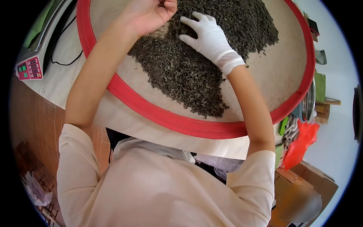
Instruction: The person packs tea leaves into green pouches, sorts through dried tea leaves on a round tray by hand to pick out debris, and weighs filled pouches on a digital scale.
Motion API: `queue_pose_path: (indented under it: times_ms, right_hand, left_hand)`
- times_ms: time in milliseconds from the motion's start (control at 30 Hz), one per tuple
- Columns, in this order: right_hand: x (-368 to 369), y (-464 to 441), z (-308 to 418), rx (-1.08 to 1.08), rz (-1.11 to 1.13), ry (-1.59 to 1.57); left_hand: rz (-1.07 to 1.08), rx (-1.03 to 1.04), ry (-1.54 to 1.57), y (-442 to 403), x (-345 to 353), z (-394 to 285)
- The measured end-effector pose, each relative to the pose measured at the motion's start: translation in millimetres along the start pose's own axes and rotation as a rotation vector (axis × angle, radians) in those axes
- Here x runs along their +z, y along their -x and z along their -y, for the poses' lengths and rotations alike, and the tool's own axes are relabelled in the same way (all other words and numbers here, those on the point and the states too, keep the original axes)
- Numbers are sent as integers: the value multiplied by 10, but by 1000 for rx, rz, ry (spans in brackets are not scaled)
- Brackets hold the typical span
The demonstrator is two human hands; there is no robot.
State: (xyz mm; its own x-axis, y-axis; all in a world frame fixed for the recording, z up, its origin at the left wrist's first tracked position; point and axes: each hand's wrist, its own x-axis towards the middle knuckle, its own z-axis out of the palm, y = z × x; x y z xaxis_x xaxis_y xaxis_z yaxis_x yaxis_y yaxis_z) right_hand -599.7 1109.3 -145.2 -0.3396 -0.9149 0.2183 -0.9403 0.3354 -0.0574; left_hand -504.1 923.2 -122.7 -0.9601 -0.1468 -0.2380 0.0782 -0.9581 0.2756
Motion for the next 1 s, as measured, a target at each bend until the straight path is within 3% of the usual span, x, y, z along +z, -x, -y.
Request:
queue_pose_path:
  times_ms: [133,233,267,333,367,467,500,633,733,800,833,933,1000]
  right_hand:
    - [-180,200,23,18,158,-257]
    - [-517,345,-83,121,351,-665]
    - [-639,382,-87,123,353,-665]
    - [-864,471,-80,215,463,-1019]
    - [-934,514,-102,316,456,-823]
    - [-961,559,-265,471,382,-673]
    - [-877,584,-328,416,299,-764]
    - [-769,685,-415,475,360,-787]
    - [-637,674,-276,401,201,-753]
    - [-550,623,-174,-42,15,-608]
    - [-535,598,-102,-106,49,-616]
    - [-533,679,53,-95,177,-777]
    - [-636,687,-23,-4,208,-641]
  left_hand:
    - [18,2,-38,-1,-9,-28]
    - [8,12,-44,5,-28,-20]
    - [7,10,-42,6,-36,-18]
    - [7,16,-69,-2,-41,-7]
    - [11,13,-68,-2,-38,-5]
    - [4,1,-62,21,-20,3]
    - [-10,3,-63,35,-5,3]
    - [-14,-5,-76,77,94,19]
    - [22,-10,-100,67,107,7]
    - [19,-6,-116,75,130,15]
    - [18,1,-131,78,135,21]
    - [7,10,-154,82,125,31]
    - [5,3,-149,90,119,29]
